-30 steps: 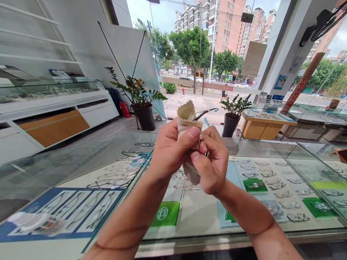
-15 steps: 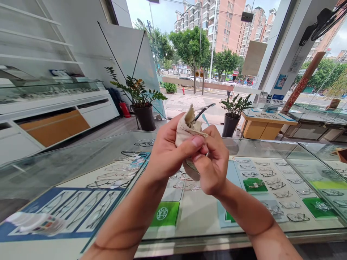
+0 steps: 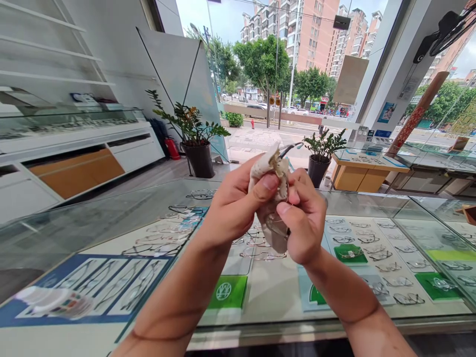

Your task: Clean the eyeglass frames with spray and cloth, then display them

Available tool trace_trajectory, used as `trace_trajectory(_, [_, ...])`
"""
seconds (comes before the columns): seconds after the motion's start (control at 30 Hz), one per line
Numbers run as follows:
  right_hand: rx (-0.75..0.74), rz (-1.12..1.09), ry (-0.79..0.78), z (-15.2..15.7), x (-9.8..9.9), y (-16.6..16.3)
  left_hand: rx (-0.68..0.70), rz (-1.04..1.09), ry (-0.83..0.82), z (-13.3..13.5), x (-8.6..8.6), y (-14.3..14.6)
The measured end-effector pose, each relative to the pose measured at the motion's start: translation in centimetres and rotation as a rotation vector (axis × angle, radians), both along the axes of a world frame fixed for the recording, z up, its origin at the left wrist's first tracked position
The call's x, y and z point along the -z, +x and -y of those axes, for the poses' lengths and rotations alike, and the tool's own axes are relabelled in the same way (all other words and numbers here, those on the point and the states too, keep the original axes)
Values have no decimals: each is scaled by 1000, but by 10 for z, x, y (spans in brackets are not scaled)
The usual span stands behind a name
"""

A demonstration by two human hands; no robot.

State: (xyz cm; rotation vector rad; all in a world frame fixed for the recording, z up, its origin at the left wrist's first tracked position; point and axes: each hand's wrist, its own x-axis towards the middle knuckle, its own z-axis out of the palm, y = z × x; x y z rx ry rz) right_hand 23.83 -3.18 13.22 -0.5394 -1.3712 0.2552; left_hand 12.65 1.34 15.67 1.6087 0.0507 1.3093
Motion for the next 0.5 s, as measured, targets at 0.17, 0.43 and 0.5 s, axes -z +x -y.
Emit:
trace_trajectory(0.17, [7, -14, 3, 1, -1, 0, 49, -23, 13, 0, 1, -1])
trace_trajectory(0.43, [-2, 85, -13, 8, -8, -5, 25, 43, -20, 0, 6, 3])
trace_trajectory(0.5, [11, 86, -25, 8, -8, -5, 51, 37, -17, 0, 6, 3])
